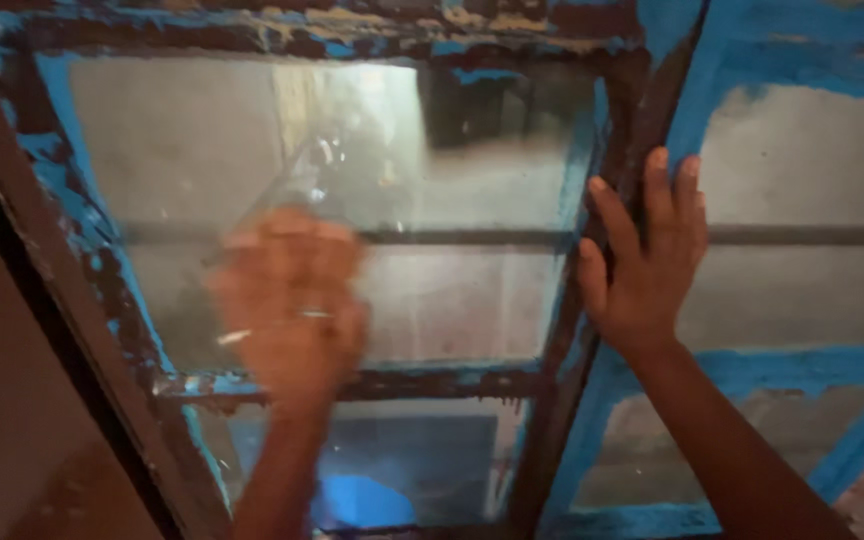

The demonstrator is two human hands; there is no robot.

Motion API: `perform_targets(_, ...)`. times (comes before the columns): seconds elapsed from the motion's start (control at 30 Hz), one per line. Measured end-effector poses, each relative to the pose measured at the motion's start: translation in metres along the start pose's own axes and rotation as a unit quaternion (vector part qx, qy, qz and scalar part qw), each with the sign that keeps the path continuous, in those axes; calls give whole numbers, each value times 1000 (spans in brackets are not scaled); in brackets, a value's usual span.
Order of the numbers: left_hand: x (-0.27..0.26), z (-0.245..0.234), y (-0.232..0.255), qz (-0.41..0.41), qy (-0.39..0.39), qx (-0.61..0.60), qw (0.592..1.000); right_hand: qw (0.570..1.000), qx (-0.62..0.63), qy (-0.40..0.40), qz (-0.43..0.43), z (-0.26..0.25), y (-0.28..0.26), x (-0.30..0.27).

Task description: The person cleans the window by spraying liquid from a spray bottle and wiping the glass panes with a cloth.

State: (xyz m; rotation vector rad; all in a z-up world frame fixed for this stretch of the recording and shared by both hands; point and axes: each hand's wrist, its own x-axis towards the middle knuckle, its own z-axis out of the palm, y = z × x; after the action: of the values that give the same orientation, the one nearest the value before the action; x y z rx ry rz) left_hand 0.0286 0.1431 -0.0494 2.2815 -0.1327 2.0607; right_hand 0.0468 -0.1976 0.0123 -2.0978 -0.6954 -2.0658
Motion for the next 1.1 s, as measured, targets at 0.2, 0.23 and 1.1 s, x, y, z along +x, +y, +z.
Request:
perform_targets(0.2,10,-28,-61,-147,66,4,987,1000,-8,-15,19,1,-4,-2)
perform_targets(0.23,12,-27,-56,-151,76,-12,986,1000,-7,-13,20,2,-9,-2)
perform_targets(1.1,-7,-108,-202,-124,95,88,984,995,95,35,-10,86,-254,24)
